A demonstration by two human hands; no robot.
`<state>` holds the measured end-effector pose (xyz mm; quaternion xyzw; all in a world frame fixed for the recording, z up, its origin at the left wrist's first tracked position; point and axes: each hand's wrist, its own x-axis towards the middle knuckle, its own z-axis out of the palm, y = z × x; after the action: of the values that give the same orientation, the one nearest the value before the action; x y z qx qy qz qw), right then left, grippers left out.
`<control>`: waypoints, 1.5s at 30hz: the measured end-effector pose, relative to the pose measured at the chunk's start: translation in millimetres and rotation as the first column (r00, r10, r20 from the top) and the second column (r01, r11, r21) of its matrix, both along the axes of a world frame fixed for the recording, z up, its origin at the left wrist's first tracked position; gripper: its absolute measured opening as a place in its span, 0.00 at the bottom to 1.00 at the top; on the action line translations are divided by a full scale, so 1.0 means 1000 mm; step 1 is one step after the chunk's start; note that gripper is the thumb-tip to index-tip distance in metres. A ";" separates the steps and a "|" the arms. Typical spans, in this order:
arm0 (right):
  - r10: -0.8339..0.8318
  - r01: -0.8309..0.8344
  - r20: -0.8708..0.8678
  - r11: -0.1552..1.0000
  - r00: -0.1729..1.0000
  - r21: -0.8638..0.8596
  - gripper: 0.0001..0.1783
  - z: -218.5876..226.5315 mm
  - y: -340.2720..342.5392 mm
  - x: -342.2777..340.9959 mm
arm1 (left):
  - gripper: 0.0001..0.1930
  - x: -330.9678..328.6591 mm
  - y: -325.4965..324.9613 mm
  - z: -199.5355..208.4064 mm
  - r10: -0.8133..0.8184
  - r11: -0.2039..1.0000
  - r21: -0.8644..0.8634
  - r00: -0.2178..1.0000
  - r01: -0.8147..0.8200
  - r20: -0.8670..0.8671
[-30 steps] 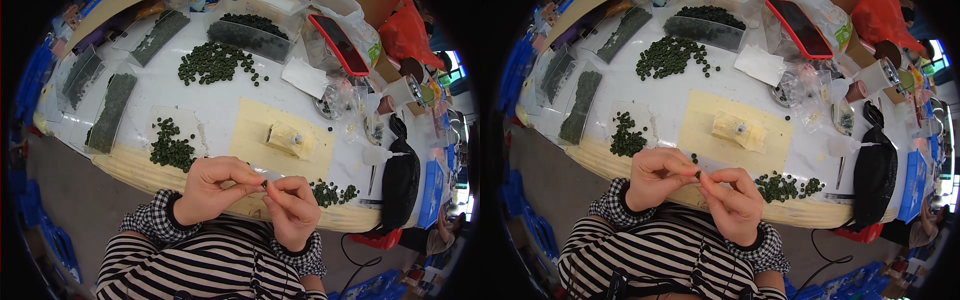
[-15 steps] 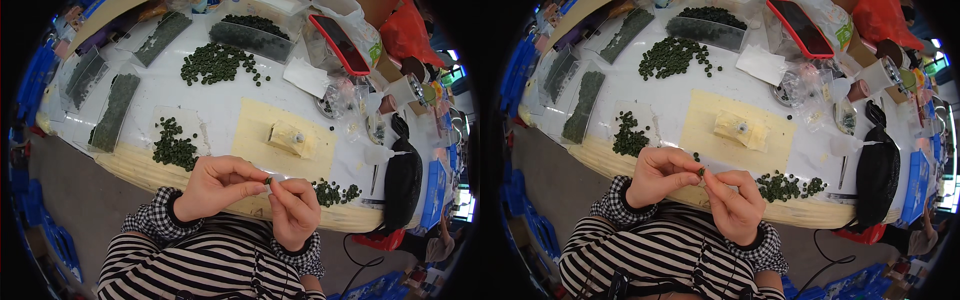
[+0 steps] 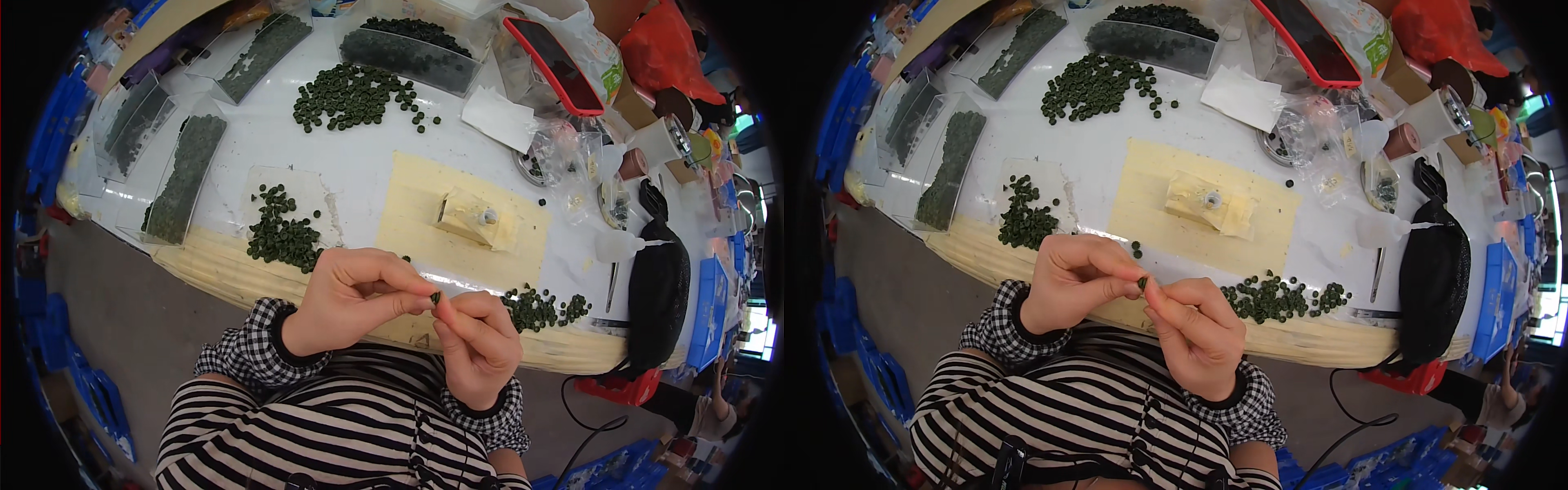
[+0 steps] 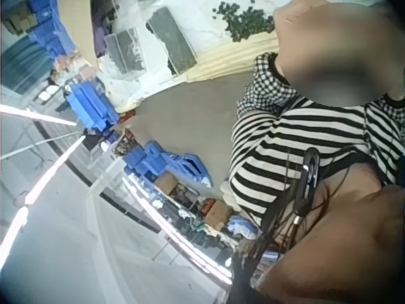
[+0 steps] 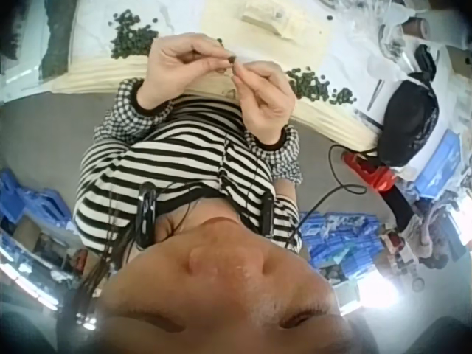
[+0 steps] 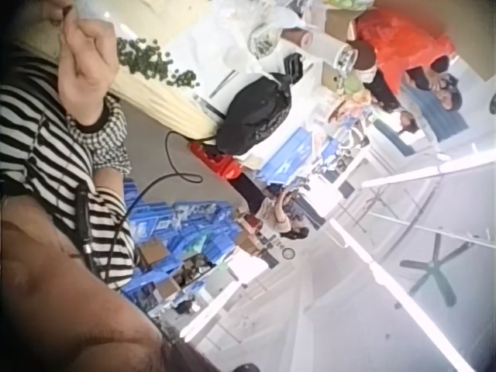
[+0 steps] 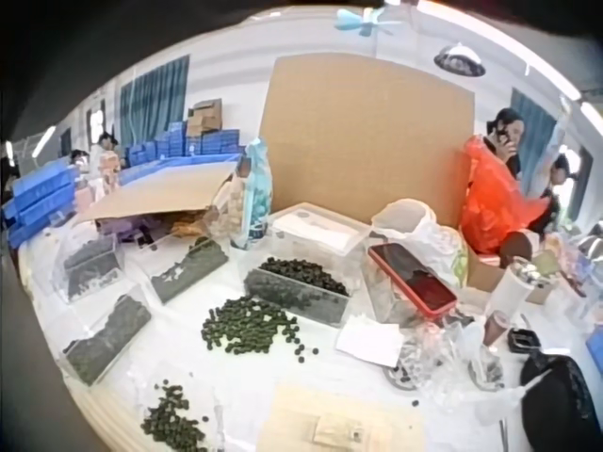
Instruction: Assembling small green plastic components onto an adhesive strip at a production workbench.
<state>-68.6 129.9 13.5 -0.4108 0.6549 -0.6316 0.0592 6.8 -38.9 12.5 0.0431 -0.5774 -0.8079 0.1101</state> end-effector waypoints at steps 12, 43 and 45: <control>-0.032 0.032 -0.017 0.999 0.999 0.011 0.19 -0.002 0.002 -0.004 | 0.08 0.000 0.003 0.000 0.005 1.000 -0.004 0.999 -0.005 0.033; -0.321 0.374 -0.267 0.910 0.908 0.179 0.14 0.011 0.033 -0.025 | 0.07 0.006 -0.011 0.021 0.037 0.660 -0.750 0.999 -0.048 -0.031; -0.245 0.381 -0.414 0.879 0.876 0.287 0.12 0.012 0.040 -0.031 | 0.08 0.010 -0.017 0.022 0.005 0.514 -0.857 0.999 -0.030 -0.032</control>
<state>-99.2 170.2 25.9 -0.3897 0.8171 -0.4143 -0.0944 16.8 -55.7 34.5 -0.0212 -0.8986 -0.4177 0.1326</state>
